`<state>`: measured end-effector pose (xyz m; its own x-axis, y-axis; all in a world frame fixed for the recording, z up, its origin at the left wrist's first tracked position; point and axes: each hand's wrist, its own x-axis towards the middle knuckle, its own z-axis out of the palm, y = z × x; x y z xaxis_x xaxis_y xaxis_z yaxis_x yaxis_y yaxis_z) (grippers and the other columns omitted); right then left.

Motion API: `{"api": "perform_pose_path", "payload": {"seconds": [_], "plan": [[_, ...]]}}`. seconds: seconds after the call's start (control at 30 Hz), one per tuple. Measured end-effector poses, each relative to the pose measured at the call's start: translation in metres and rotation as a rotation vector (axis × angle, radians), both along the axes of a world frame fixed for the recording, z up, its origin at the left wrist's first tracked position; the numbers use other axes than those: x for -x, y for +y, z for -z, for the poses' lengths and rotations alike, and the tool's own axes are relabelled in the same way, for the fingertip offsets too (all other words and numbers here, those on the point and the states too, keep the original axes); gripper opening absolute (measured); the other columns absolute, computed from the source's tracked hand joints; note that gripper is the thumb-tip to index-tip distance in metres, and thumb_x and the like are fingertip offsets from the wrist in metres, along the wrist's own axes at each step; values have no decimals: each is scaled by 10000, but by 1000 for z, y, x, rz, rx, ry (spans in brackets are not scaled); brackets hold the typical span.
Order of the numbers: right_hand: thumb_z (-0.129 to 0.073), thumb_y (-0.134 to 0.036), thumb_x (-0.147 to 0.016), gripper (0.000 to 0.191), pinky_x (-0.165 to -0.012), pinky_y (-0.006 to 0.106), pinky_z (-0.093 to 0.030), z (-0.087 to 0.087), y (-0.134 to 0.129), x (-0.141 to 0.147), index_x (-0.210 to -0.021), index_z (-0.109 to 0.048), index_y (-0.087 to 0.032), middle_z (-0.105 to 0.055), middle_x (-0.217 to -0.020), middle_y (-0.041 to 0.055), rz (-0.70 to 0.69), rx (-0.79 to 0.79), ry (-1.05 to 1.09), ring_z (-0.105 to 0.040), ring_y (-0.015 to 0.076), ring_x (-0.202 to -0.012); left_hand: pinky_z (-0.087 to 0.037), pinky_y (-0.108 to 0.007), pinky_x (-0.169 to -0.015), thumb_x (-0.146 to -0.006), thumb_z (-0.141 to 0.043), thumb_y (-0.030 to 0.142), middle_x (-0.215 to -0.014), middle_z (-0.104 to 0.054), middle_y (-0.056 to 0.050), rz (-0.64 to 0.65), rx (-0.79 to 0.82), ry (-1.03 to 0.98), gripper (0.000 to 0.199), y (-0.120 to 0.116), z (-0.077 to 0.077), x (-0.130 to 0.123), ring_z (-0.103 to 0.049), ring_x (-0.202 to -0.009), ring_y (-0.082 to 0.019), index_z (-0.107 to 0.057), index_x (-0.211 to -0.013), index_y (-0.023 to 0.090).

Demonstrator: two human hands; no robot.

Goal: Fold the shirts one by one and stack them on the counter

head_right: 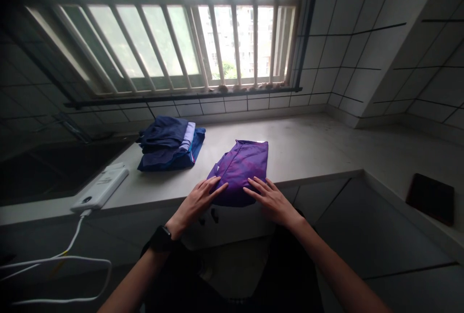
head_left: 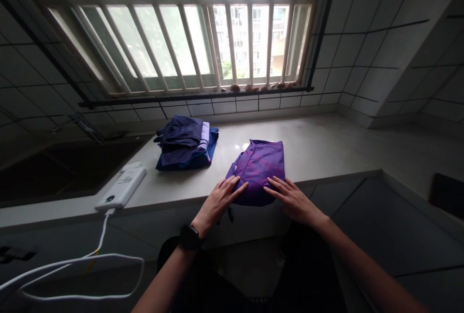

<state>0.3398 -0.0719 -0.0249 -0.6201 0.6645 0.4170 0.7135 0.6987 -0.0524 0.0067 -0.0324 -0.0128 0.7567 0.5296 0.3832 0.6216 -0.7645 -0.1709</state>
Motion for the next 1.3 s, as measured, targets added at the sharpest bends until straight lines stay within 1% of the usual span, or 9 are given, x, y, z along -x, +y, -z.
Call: {"api": "perform_pose_path", "payload": {"seconds": [0.13,0.27,0.37,0.5,0.63,0.7,0.83,1.07,1.3], "plan": [[-453,35,-919,752,-1236,520,-369,27,18,11,-1576,-490,-329,-509,-1629,90,153,-152,-20,-453,262,-1517,-489,-455,-1145,-984,-438,26,-1462,-638,-116,59,-146,0,639,1,8,0,-582,-1389,-263,-489,-1558,301],[-460,-16,-957,562,-1184,469,-415,28,30,20,-1404,-653,-296,-685,-1431,93,94,-230,93,-602,239,-1363,-583,-409,-989,-994,-473,57,-1212,-744,-117,117,-115,-114,470,-4,1,0,-706,-1133,-243,-633,-1398,237],[-500,-76,-963,391,-1084,440,-486,11,27,19,-1229,-728,-249,-775,-1170,96,-13,-208,249,-708,234,-1124,-600,-320,-790,-974,-501,60,-942,-750,-70,96,-6,-272,350,-8,-20,1,-714,-840,-193,-712,-1209,209],[-550,-123,-917,277,-870,360,-552,-29,32,16,-1082,-743,-234,-782,-983,63,-3,-17,481,-730,234,-926,-561,-258,-756,-908,-643,168,-882,-762,-31,-17,241,-453,144,5,-70,-2,-701,-795,-164,-746,-1001,205],[-558,-270,-944,231,-786,321,-549,-69,69,18,-1118,-703,-223,-773,-941,48,256,125,660,-722,244,-874,-536,-265,-735,-858,-736,324,-769,-735,0,-223,330,-560,162,47,-118,-21,-675,-731,-170,-750,-931,180],[-523,-356,-981,278,-804,346,-554,-79,90,21,-1163,-674,-211,-761,-934,73,469,158,664,-717,273,-898,-562,-315,-855,-890,-705,334,-972,-769,-56,-290,270,-613,283,71,-129,-36,-715,-904,-216,-737,-1116,167],[-494,-329,-983,426,-995,451,-533,-74,107,33,-1354,-597,-146,-706,-1235,200,723,84,528,-667,342,-1156,-487,-422,-1133,-943,-629,270,-1377,-665,-169,-309,207,-526,490,96,-108,-65,-632,-1285,-281,-612,-1413,133],[-358,-353,-1066,543,-1240,558,-344,-44,85,55,-1576,-490,-223,-432,-1678,117,560,302,86,-380,320,-1550,-344,-529,-1262,-1055,-510,406,-1663,-451,-126,-316,413,-139,506,79,-34,-88,-396,-1549,-321,-555,-1526,227],[-320,-363,-1090,563,-1268,562,-292,-45,84,55,-1619,-441,-213,-332,-1727,93,569,350,-6,-296,293,-1599,-401,-492,-1223,-1055,-499,443,-1628,-503,-116,-337,368,-101,501,73,-34,-89,-467,-1498,-298,-565,-1519,265]]}}
